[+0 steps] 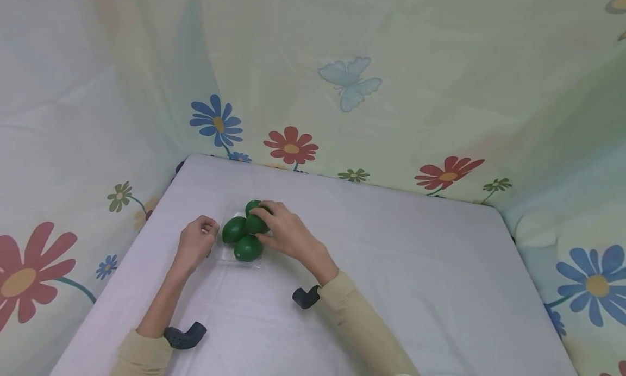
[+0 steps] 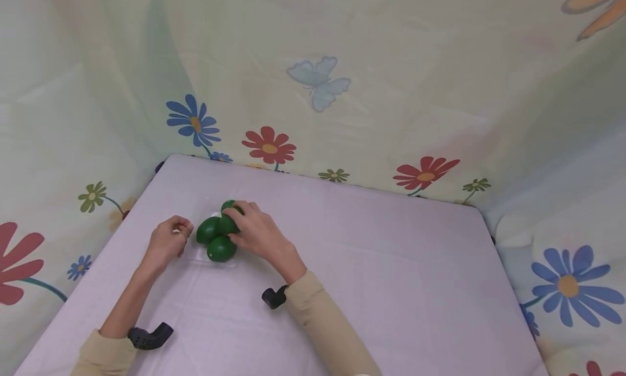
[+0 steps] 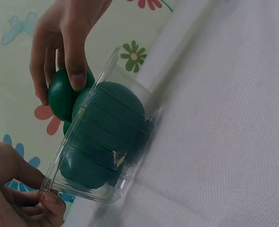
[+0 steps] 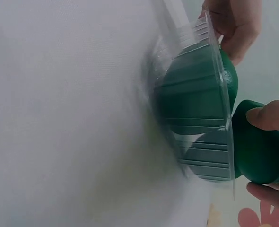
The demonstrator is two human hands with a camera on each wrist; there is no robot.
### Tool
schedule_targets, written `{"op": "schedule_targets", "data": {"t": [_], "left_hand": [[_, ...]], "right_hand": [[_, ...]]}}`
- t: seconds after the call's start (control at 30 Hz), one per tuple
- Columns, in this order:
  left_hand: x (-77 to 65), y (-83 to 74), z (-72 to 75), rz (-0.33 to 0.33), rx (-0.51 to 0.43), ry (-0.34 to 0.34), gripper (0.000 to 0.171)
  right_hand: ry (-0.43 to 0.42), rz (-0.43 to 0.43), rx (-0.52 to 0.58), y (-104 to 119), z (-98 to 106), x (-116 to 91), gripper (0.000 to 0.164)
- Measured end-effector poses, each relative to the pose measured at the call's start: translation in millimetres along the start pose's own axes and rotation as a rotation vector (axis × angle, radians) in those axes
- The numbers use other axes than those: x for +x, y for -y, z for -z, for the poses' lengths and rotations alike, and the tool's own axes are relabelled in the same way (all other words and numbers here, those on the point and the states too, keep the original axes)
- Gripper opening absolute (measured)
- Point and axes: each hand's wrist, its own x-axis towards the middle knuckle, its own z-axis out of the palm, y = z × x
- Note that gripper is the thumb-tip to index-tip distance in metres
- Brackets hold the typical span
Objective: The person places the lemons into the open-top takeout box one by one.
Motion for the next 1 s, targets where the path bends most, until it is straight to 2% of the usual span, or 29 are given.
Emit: {"op": "schedule_targets", "data": {"t": [0.17, 0.57, 0.77, 1.0], "left_hand": [[-0.1, -0.5, -1.2, -0.005, 0.000, 0.006, 0.029], [-2.8, -1.7, 0.8, -0.022, -0.001, 0.001, 0.031], [-2.9, -2.1, 2.3, -0.022, 0.003, 0.034, 0.034], [-3.1, 1.4, 9.3, -0.051, 0.036, 0.092, 0.040]], "right_hand": [[0.006, -0.008, -0.035, 2, -5, 0, 0.053], [-0.013, -0.037, 0.009, 1, -7, -9, 0.057], [-0.072, -0.111, 0.106, -7, 6, -33, 0.059], [-0.182, -0.187, 0.113, -25, 28, -85, 0.049]]}}
